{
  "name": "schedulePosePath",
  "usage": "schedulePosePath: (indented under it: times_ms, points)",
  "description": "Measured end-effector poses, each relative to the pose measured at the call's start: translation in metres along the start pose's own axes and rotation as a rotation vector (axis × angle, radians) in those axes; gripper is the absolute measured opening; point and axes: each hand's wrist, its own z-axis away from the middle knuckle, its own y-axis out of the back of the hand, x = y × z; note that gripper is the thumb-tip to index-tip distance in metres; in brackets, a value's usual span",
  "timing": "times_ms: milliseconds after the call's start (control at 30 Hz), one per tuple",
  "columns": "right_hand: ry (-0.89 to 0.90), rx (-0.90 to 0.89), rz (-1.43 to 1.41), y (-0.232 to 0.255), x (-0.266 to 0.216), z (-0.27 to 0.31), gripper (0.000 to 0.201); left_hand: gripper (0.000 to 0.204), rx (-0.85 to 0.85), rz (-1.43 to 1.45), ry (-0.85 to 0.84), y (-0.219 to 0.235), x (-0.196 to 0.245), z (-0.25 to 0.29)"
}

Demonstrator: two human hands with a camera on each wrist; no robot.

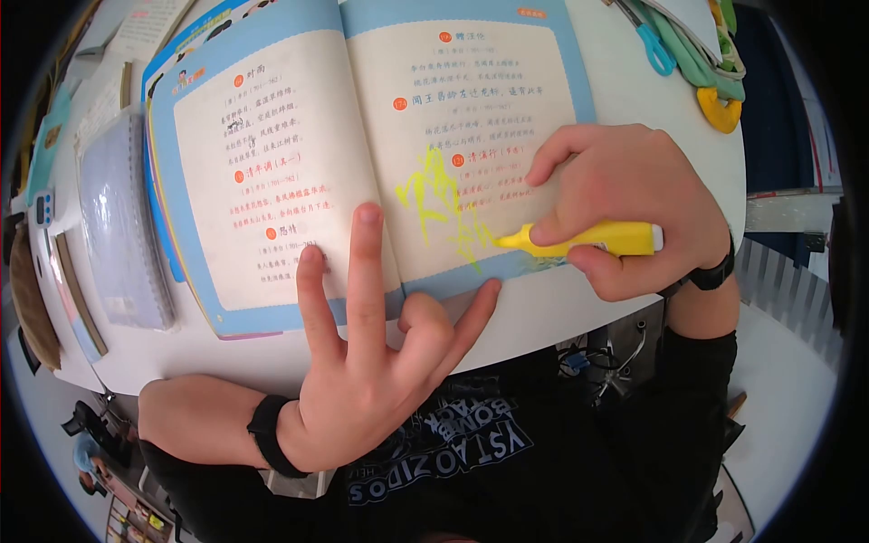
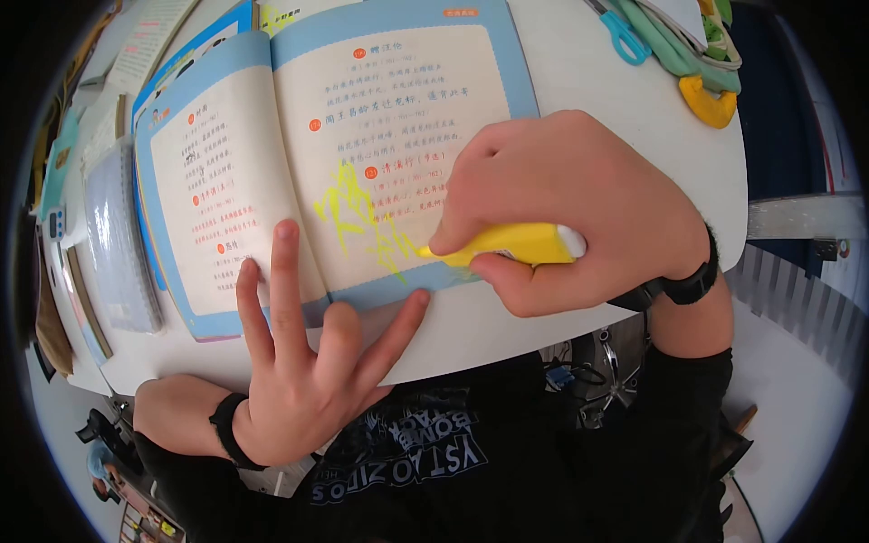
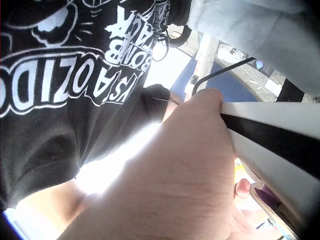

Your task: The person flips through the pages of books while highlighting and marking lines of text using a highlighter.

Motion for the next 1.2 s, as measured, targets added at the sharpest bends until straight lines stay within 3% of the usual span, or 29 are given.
schedulePosePath:
  times_ms: [233,367,533,833,967,1033,1200]
  points:
    - [0.058,0.062,-0.032,0.002,0.005,0.005,0.030,0.073,0.021,0.003,0.005,-0.003,0.001,0.000]
    - [0.083,0.012,0.036,0.000,0.006,0.002,0.030,0.072,0.002,0.023,0.012,0.000,0.001,-0.001]
    - [0.237,-0.059,-0.176,0.001,0.007,0.002,0.027,0.069,0.016,-0.007,0.002,-0.002,0.000,0.000]
    - [0.303,-0.026,-0.082,-0.014,0.010,0.001,0.028,0.071,0.046,-0.026,0.007,-0.005,0.001,-0.001]
    - [0.272,-0.028,-0.042,-0.007,0.003,0.002,0.029,0.073,0.005,-0.004,0.006,0.000,0.001,-0.001]
    - [0.124,-0.031,0.130,0.007,-0.004,0.003,0.029,0.076,-0.009,0.003,0.007,0.000,0.001,-0.001]
    - [0.164,-0.003,-0.008,0.003,0.000,0.002,0.028,0.076,-0.028,0.006,0.001,0.001,0.001,0.000]
